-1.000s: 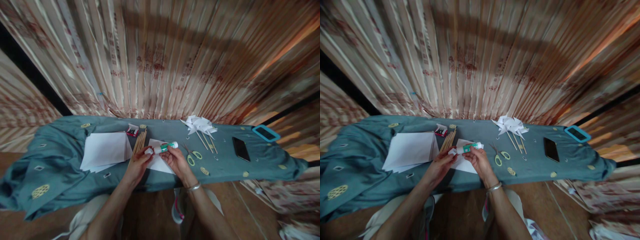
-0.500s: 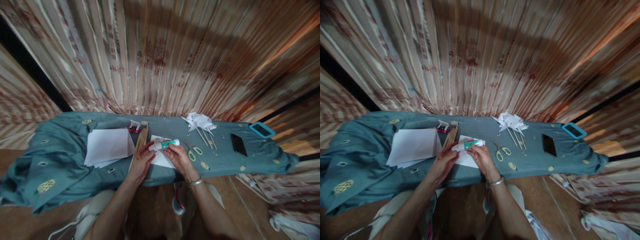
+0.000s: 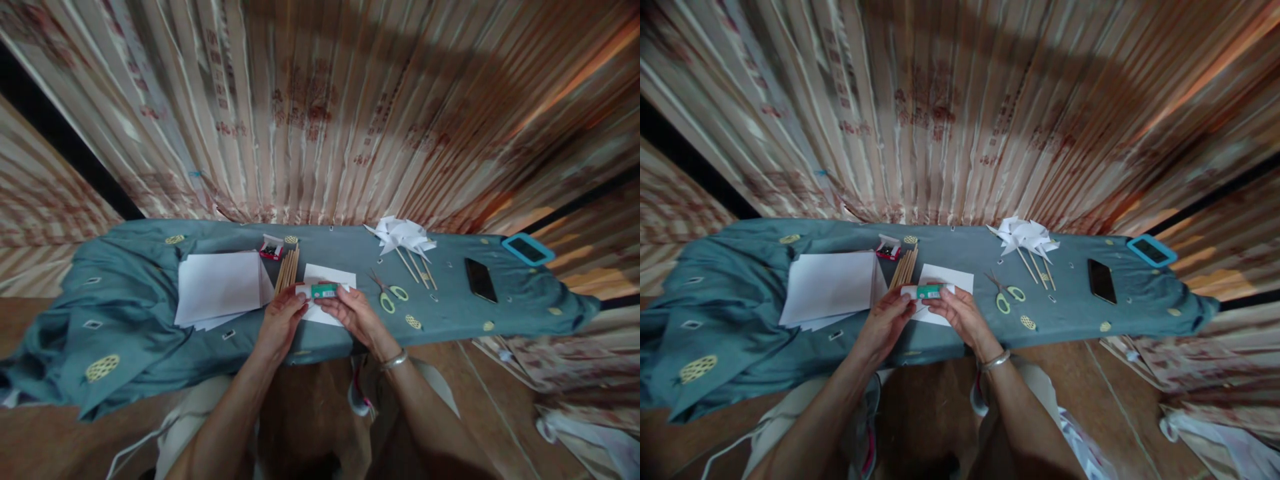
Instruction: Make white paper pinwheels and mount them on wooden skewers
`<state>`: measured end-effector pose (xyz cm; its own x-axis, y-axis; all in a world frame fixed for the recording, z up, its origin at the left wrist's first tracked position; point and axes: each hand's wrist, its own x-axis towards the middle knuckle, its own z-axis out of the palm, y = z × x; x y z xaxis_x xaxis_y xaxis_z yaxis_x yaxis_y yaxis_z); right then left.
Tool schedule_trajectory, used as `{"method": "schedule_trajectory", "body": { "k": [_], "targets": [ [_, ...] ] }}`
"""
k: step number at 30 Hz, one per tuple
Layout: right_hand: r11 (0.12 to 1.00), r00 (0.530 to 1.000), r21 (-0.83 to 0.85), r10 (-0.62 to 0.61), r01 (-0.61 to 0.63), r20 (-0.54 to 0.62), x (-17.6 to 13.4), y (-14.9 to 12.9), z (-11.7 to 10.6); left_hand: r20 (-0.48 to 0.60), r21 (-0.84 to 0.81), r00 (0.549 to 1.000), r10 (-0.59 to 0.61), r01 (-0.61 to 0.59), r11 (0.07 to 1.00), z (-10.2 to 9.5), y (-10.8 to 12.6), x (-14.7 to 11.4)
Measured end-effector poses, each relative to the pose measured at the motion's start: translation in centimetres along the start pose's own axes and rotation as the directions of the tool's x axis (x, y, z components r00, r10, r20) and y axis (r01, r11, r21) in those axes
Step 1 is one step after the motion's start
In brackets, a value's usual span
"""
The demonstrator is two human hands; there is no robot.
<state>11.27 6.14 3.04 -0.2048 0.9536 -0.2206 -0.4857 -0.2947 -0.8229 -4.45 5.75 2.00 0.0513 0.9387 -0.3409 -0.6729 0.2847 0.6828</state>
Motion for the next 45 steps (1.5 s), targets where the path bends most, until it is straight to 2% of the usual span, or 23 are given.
{"method": "schedule_trajectory", "body": {
  "k": [7,12,19,21,24,26,32,34,37,39,45],
  "targets": [
    [0.994,0.998,-0.114,-0.006,0.000,-0.058,-0.4,0.0,-0.5,-0.079,0.032,0.997,0.024,-0.022,0.999,-1.0,0.4,0.2],
    [0.983,0.999,-0.179,0.034,-0.038,-0.022,-0.5,1.3,-0.1,-0.112,0.028,0.990,0.085,-0.083,0.996,-1.4,0.9,0.1],
    [0.944,0.974,-0.244,0.228,-0.221,-0.001,-0.6,2.9,0.7,-0.062,-0.004,0.997,0.037,-0.038,0.999,-1.5,1.7,-0.1],
    [0.953,0.979,-0.225,0.206,-0.201,-0.002,-0.4,2.9,0.8,-0.083,0.003,0.996,0.044,-0.044,0.999,-1.4,1.7,0.0],
    [0.974,0.996,-0.208,0.081,-0.085,-0.031,-0.1,2.7,1.0,-0.121,0.029,0.989,0.079,-0.076,0.997,-1.3,1.7,0.3],
    [0.974,0.998,-0.219,0.055,-0.060,-0.032,-0.1,2.6,1.0,-0.126,0.041,0.987,0.100,-0.096,0.995,-1.2,1.6,0.5],
    [0.950,0.963,-0.169,0.269,-0.262,0.019,-0.7,3.0,0.9,-0.048,0.088,0.995,0.089,-0.084,0.993,-1.2,1.5,0.5],
    [0.956,0.967,-0.152,0.255,-0.253,-0.003,-0.8,2.9,0.9,-0.053,0.111,0.995,0.090,-0.084,0.990,-1.2,1.4,0.4],
    [0.976,0.988,-0.159,0.142,-0.149,-0.059,-0.8,2.7,0.8,-0.078,0.133,0.990,0.116,-0.105,0.985,-1.2,1.4,0.5],
    [0.976,0.991,-0.174,0.123,-0.130,-0.050,-0.9,2.7,0.7,-0.083,0.153,0.988,0.131,-0.117,0.981,-1.1,1.4,0.5],
    [0.953,0.947,-0.029,0.303,-0.302,0.104,-1.5,3.9,0.9,-0.034,0.180,0.992,0.118,-0.111,0.978,-1.1,1.3,0.2]
  ]
}}
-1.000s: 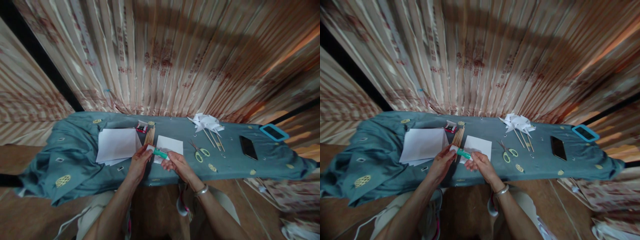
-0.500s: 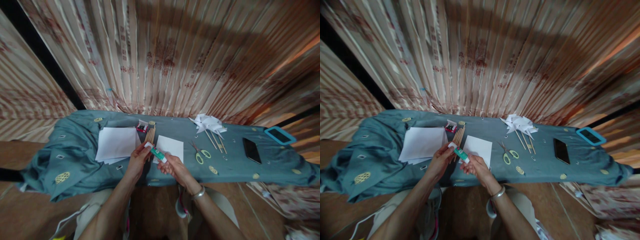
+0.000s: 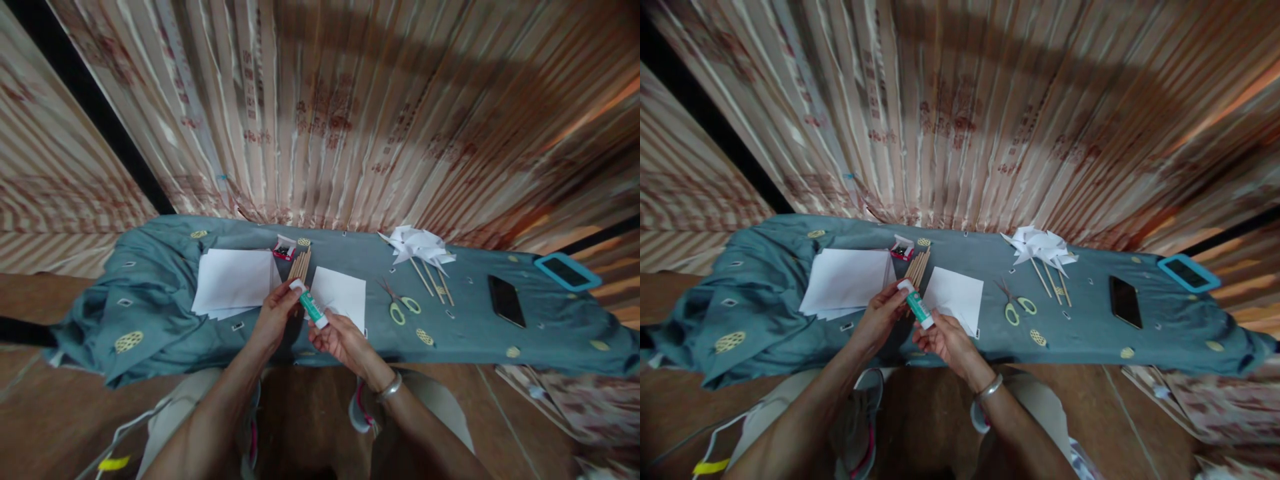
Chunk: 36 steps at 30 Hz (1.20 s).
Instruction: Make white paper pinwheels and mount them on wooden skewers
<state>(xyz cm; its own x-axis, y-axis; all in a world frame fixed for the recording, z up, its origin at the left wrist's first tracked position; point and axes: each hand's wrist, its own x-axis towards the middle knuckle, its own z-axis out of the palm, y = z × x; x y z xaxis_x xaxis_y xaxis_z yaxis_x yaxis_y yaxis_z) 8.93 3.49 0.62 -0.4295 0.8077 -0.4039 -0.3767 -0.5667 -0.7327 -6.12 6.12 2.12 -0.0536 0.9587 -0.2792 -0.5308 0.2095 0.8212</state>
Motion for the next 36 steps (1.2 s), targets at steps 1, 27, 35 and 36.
{"method": "schedule_trajectory", "body": {
  "k": [1,27,35,36],
  "targets": [
    [1.000,1.000,0.013,0.019,-0.019,0.019,0.0,0.1,0.1,0.007,-0.001,1.000,-0.011,0.011,1.000,0.0,0.0,-0.1],
    [0.953,0.986,-0.259,-0.167,0.156,-0.019,3.4,1.6,2.0,0.000,0.390,0.969,0.247,-0.228,0.892,-2.9,1.9,1.8],
    [0.439,0.813,-0.869,-0.578,0.228,-0.078,0.0,-2.1,-4.8,0.171,0.923,0.887,0.429,-0.297,0.245,-4.8,2.2,5.2],
    [0.409,0.797,-0.889,-0.597,0.206,-0.090,-0.4,-2.5,-5.6,0.188,0.947,0.885,0.426,-0.278,0.160,-4.8,2.0,5.3]
  ]
}}
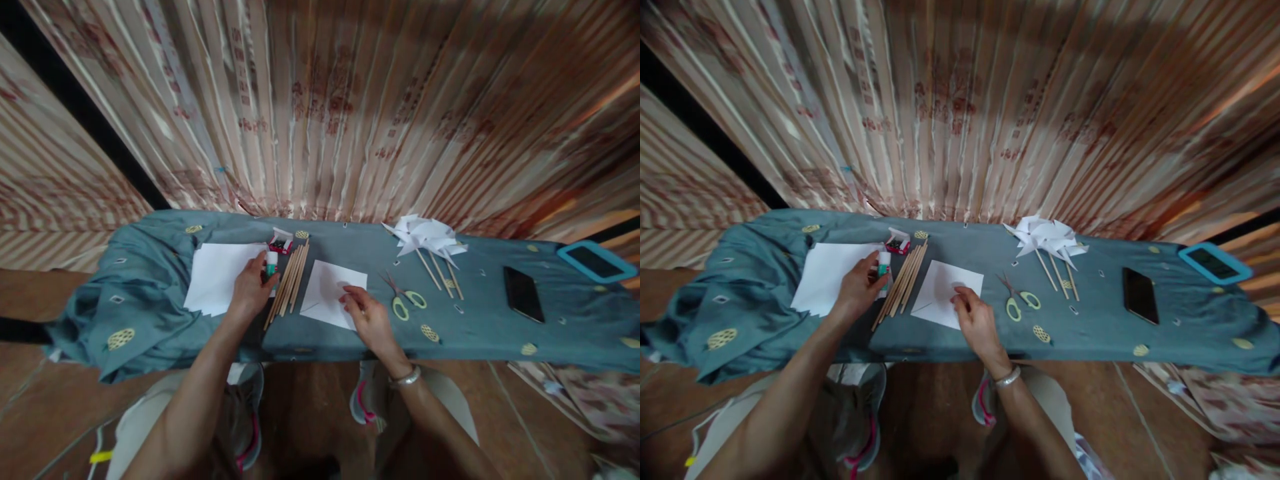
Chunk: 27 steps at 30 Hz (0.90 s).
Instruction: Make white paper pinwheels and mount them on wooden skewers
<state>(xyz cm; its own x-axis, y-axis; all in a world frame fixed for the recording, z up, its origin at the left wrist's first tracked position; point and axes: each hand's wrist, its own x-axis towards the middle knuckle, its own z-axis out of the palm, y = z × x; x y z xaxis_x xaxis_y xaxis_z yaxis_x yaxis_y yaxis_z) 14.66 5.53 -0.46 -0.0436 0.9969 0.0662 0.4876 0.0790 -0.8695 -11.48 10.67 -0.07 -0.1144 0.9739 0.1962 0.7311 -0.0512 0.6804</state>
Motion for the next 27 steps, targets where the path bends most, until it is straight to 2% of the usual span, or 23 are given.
{"method": "schedule_trajectory", "body": {
  "k": [4,7,10,11,13,14,16,20,23,27],
  "targets": [
    [0.971,0.991,-0.207,-0.129,0.116,-0.048,-0.4,1.5,-2.5,0.035,0.242,0.998,0.057,-0.063,0.968,0.5,0.4,-0.1],
    [0.921,0.968,-0.301,-0.246,0.247,0.040,-1.0,2.2,-3.8,0.000,0.304,0.989,0.149,-0.142,0.942,0.6,1.0,-0.1],
    [0.886,0.947,-0.336,-0.288,0.319,0.140,-1.7,2.7,-4.7,-0.039,0.264,0.952,0.303,-0.283,0.922,1.1,2.4,-1.0],
    [0.878,0.942,-0.344,-0.292,0.332,0.164,-2.0,2.9,-4.9,0.009,0.212,0.929,0.371,-0.364,0.907,1.5,3.0,-1.7],
    [0.866,0.932,-0.351,-0.299,0.355,0.206,-2.3,3.2,-5.1,0.167,0.069,0.839,0.517,-0.533,0.843,2.7,4.5,-3.5],
    [0.862,0.926,-0.349,-0.305,0.368,0.223,-2.5,3.4,-5.2,0.251,0.011,0.787,0.563,-0.584,0.812,3.4,5.1,-4.5],
    [0.853,0.915,-0.347,-0.317,0.389,0.248,-2.7,3.5,-5.1,0.331,-0.047,0.738,0.588,-0.610,0.791,4.7,6.1,-6.1],
    [0.837,0.909,-0.371,-0.315,0.402,0.275,-2.7,3.5,-4.9,0.375,-0.039,0.739,0.560,-0.591,0.806,6.2,6.7,-7.2],
    [0.840,0.913,-0.376,-0.307,0.392,0.268,-2.7,3.3,-4.9,0.380,-0.006,0.740,0.555,-0.597,0.802,6.4,6.7,-6.8],
    [0.849,0.920,-0.370,-0.300,0.377,0.251,-2.6,3.2,-4.9,0.364,0.044,0.719,0.592,-0.648,0.760,6.6,6.5,-6.7]
  ]
}}
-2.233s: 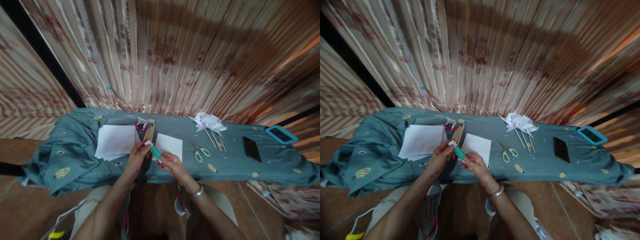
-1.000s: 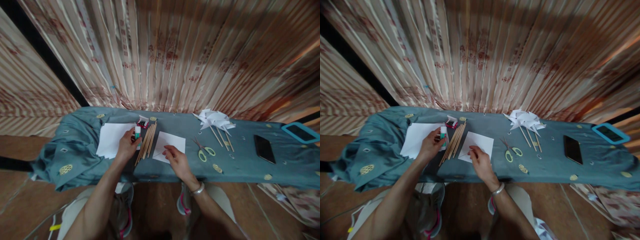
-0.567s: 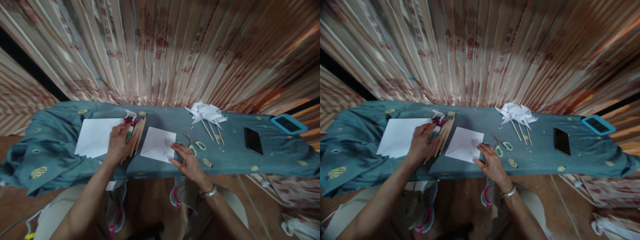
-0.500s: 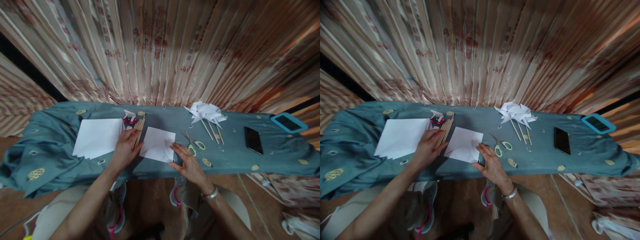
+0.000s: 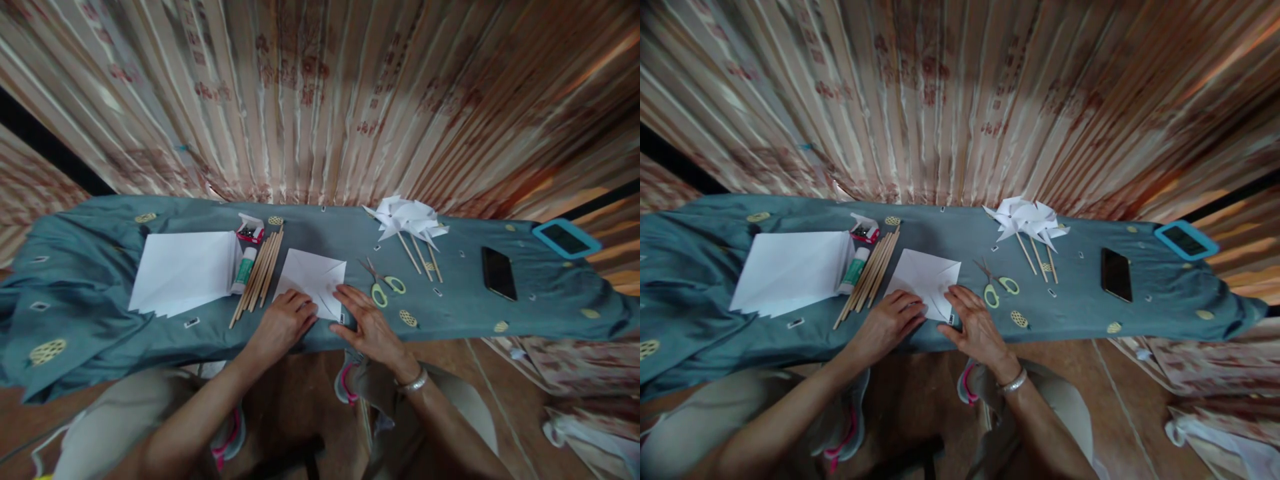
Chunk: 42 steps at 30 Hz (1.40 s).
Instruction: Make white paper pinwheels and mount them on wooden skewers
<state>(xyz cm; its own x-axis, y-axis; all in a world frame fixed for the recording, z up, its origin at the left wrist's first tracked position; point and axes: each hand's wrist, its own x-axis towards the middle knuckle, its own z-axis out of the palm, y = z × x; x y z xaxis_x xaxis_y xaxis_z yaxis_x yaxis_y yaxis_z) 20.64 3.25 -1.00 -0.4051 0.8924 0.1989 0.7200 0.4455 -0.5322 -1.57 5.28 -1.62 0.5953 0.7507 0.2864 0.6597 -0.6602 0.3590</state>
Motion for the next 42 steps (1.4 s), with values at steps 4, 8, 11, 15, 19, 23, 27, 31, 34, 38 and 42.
{"method": "schedule_trajectory", "body": {
  "k": [4,8,11,15,19,23,27,31,34,38,42],
  "targets": [
    [1.000,1.000,0.020,0.000,-0.001,0.014,0.1,0.2,-0.1,-0.037,-0.019,0.999,0.010,-0.011,1.000,0.0,-0.1,-0.1],
    [0.999,0.999,0.043,0.025,-0.024,-0.031,0.5,-0.3,0.0,-0.056,-0.129,0.996,-0.068,0.060,0.990,-0.2,-0.2,0.0],
    [0.995,0.997,0.096,0.017,-0.010,-0.073,0.9,-1.2,0.4,-0.042,-0.153,0.993,-0.112,0.104,0.983,-0.3,-0.3,0.2],
    [0.991,0.994,0.132,0.017,-0.003,-0.107,1.1,-2.3,1.1,-0.049,-0.157,0.990,-0.134,0.124,0.980,-0.1,-0.3,0.4],
    [0.994,0.992,0.112,0.029,-0.015,-0.124,1.0,-2.5,1.7,-0.030,-0.168,0.988,-0.153,0.146,0.975,0.0,-0.2,0.4],
    [0.998,0.992,0.053,-0.008,0.015,-0.124,0.8,-2.5,2.1,-0.014,-0.195,0.985,-0.174,0.168,0.966,0.0,-0.2,0.3],
    [1.000,0.986,-0.001,-0.023,0.023,-0.168,0.6,-2.8,2.3,-0.032,-0.209,0.979,-0.202,0.191,0.959,0.1,-0.3,0.2],
    [0.999,0.983,-0.020,-0.048,0.045,-0.177,0.5,-2.9,2.4,-0.068,-0.212,0.971,-0.229,0.211,0.954,0.4,-0.3,-0.1],
    [0.998,0.985,-0.034,-0.062,0.058,-0.160,0.6,-2.9,2.5,-0.061,-0.222,0.971,-0.230,0.211,0.952,0.4,-0.3,-0.1],
    [0.997,0.986,-0.063,-0.057,0.048,-0.156,0.8,-2.9,2.7,-0.058,-0.209,0.976,-0.208,0.191,0.959,0.4,-0.3,0.0],
    [0.994,0.986,-0.096,-0.066,0.052,-0.153,0.9,-2.8,3.0,-0.061,-0.210,0.986,-0.158,0.142,0.967,0.3,-0.4,0.0]
  ]
}}
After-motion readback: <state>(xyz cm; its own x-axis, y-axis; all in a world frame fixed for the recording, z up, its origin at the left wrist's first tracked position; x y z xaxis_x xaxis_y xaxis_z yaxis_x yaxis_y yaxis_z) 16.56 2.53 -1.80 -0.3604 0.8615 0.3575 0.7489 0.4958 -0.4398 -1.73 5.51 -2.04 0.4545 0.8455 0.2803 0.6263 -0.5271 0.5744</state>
